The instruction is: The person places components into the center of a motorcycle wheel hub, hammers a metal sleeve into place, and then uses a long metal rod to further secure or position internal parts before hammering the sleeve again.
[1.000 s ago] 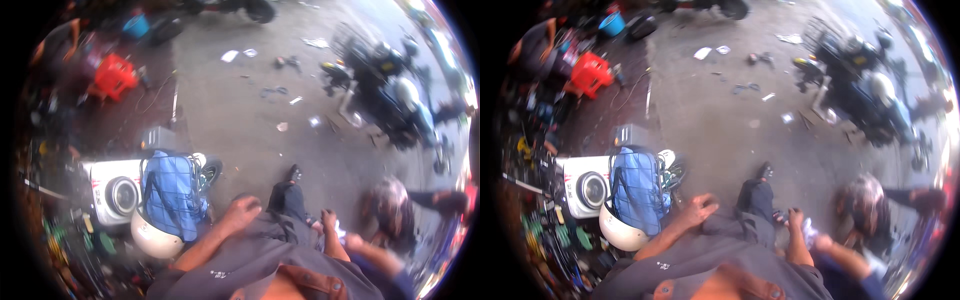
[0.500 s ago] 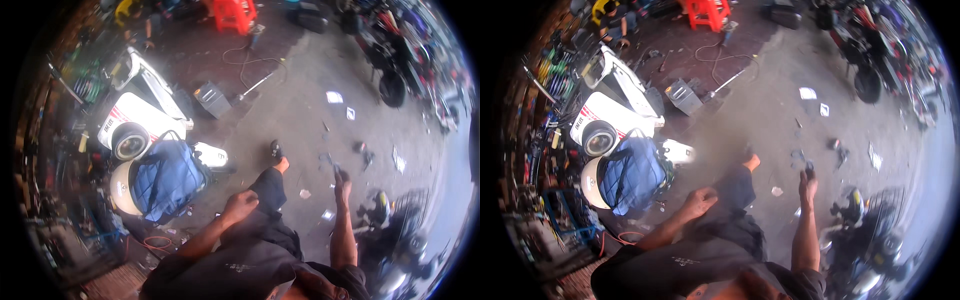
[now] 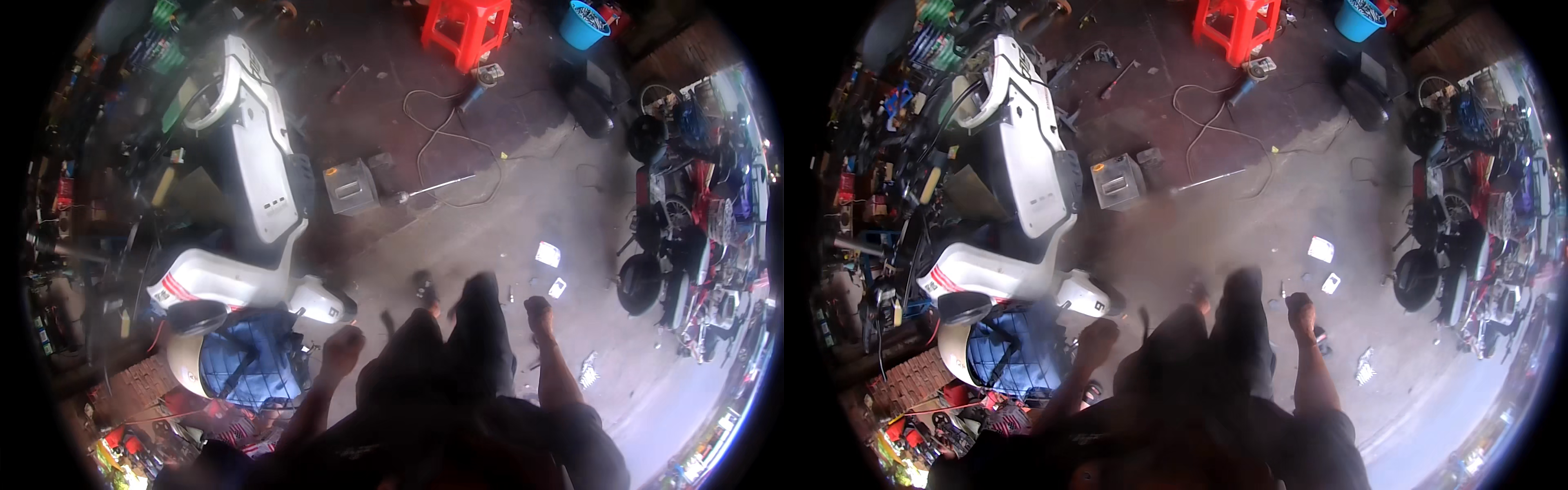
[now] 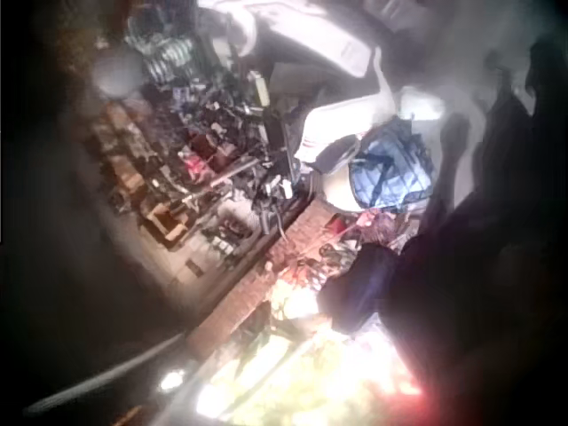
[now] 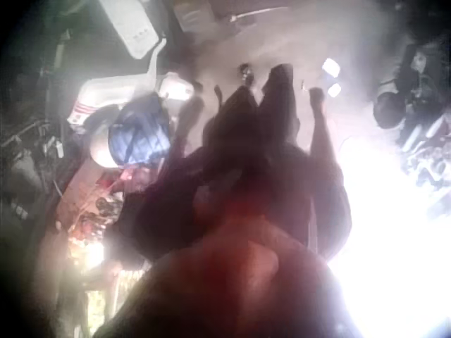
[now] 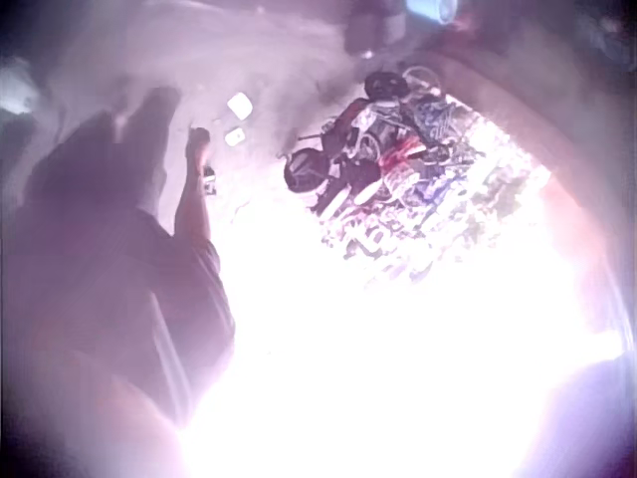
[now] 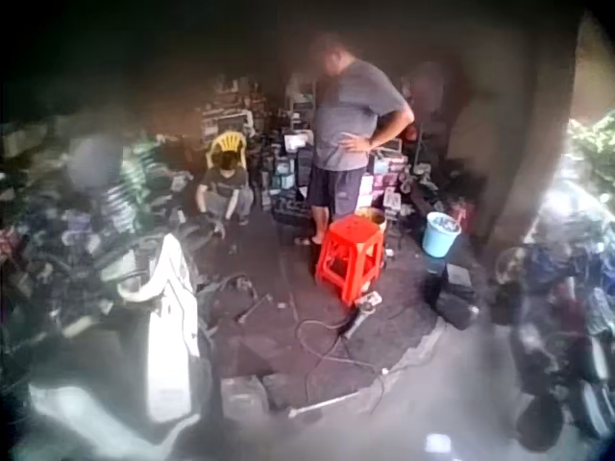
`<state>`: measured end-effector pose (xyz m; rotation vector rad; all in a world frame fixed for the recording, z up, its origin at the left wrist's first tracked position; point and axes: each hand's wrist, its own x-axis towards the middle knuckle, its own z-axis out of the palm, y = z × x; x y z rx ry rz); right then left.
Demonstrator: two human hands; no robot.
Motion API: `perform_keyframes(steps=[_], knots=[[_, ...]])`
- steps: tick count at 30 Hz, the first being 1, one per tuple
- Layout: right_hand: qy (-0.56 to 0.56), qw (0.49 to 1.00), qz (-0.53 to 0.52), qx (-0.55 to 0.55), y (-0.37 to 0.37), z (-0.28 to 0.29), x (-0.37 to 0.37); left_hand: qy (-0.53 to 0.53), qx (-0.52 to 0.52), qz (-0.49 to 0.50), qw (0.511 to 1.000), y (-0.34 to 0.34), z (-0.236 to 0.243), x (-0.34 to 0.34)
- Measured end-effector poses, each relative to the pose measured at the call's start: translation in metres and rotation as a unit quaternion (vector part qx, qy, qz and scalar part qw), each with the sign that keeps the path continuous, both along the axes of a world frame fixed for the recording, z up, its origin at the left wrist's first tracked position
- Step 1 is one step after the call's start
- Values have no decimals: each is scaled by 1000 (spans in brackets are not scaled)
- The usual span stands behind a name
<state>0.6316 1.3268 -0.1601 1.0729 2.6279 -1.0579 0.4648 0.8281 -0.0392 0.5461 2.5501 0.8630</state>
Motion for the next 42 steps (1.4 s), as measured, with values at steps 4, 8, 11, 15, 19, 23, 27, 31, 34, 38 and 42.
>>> perform_keyframes(steps=[4,8,11,15,19,23,27,31,34,38,42], knots=[[-151,985,77,38,68,-20,-30,72,-8,24,997,26,-9,-51],[-224,974,-19,-36,128,-10,-133,-7,-18,173,985,88,-14,-103],[-191,969,147,44,211,-63,-225,-33,14,223,974,141,-10,-157],[-138,949,276,60,222,-58,-436,-103,-56,360,926,185,-11,-169],[-61,935,343,63,251,-84,-639,-93,-84,326,937,239,-2,-245],[-80,941,328,-1,160,2,-821,-108,-68,426,895,276,17,-291],[-135,925,356,-14,94,29,-915,-58,-103,330,936,294,33,-380],[-147,916,362,-88,41,-27,-960,-57,-34,385,920,291,22,-464],[-35,869,493,13,-10,-93,-1015,-89,-13,419,903,271,-23,-544],[-213,861,460,-24,-62,-152,-1077,-204,-87,462,859,267,-39,-617],[-127,801,582,62,-106,-274,-1130,-229,-43,500,834,262,-105,-640]])
